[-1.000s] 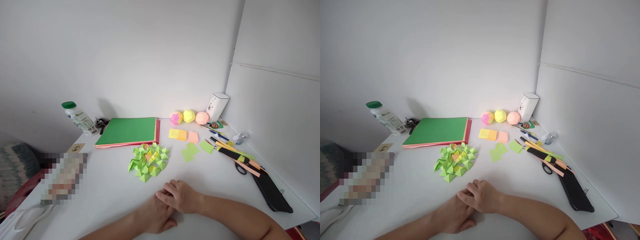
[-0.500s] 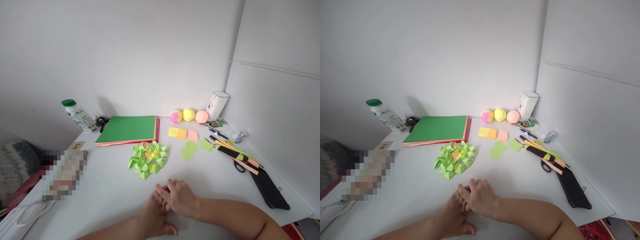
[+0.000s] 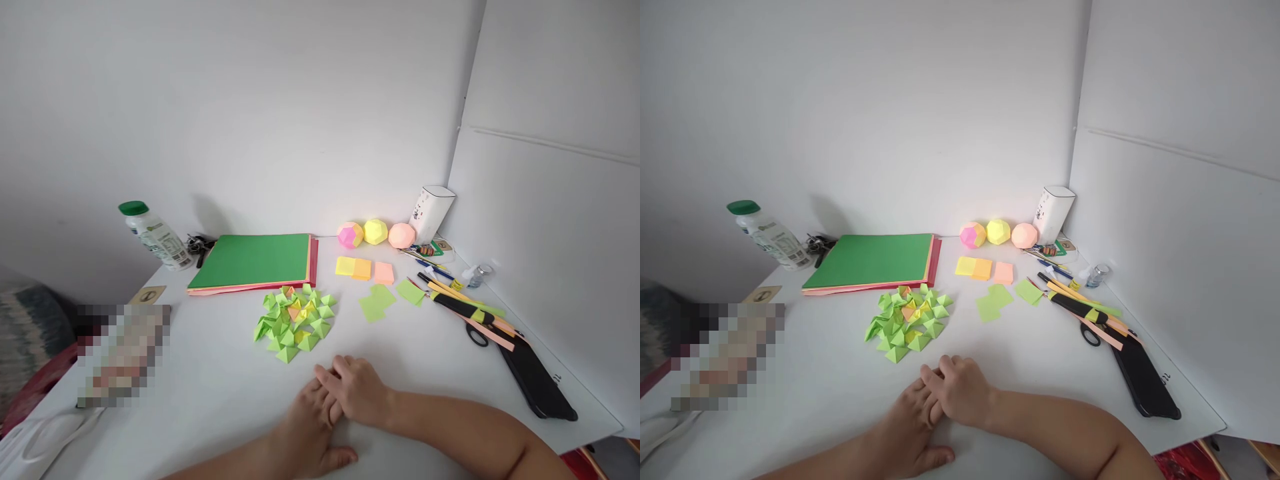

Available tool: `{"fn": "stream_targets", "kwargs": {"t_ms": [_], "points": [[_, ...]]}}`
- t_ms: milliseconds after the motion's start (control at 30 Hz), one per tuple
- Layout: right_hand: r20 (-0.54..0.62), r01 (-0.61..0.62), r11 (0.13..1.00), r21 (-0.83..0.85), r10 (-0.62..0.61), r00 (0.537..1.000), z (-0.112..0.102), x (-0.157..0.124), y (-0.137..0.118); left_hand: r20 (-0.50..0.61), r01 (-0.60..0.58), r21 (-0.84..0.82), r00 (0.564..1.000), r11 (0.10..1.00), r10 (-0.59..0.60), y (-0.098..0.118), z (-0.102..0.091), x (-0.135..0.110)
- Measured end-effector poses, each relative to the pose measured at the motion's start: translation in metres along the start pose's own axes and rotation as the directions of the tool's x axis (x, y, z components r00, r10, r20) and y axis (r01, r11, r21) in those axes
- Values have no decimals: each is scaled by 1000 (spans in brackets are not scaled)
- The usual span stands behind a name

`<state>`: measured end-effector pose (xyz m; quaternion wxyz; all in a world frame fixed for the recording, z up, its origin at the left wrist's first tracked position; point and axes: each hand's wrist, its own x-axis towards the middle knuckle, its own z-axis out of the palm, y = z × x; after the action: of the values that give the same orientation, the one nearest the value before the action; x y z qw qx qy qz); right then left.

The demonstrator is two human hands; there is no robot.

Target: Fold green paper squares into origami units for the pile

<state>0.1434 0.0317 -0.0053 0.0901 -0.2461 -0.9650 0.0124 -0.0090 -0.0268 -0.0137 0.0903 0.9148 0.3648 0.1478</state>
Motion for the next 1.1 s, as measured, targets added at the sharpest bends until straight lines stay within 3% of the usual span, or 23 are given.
{"fn": "stream_targets", "kwargs": {"t_ms": [100, 200, 267, 333, 467, 633, 767, 900, 967, 1000, 1100], "points": [[-115, -136, 990, -23, 133, 984, 1, 3, 16, 25, 54, -20, 998, 998, -53, -7, -3, 6], [-200, -351, 929, -122, 323, 925, 0, 2, 34, 43, 58, -51, 997, 997, -56, -15, -4, 11], [-167, -488, 855, -174, 463, 871, -1, 2, 45, 53, 50, -66, 998, 997, -46, -19, -4, 11], [-67, -530, 819, -217, 530, 846, -3, 2, 52, 62, 39, -75, 997, 996, -35, -21, -3, 10], [36, -497, 822, -278, 526, 849, -13, 7, 56, 69, 45, -80, 997, 996, -39, -21, -2, 9], [55, -447, 844, -296, 483, 874, -21, 9, 54, 81, 53, -85, 996, 995, -46, -19, -4, 10], [-41, -435, 843, -316, 446, 894, -11, 6, 55, 67, 54, -134, 997, 990, -45, -20, -3, 11], [-247, -411, 873, -263, 351, 903, 0, 4, 63, 14, 89, -330, 996, 940, -89, -21, -2, 9], [-381, -359, 918, -170, 274, 883, 0, 3, 63, -17, 163, -561, 978, 812, -208, -22, -3, 8], [-435, -322, 941, -109, 246, 866, -1, 3, 61, -10, 202, -694, 957, 691, -291, -23, -4, 9], [-544, -133, 990, 38, 132, 829, -7, 1, 45, 116, 210, -965, 876, 155, -467, -25, -9, 14]]}}
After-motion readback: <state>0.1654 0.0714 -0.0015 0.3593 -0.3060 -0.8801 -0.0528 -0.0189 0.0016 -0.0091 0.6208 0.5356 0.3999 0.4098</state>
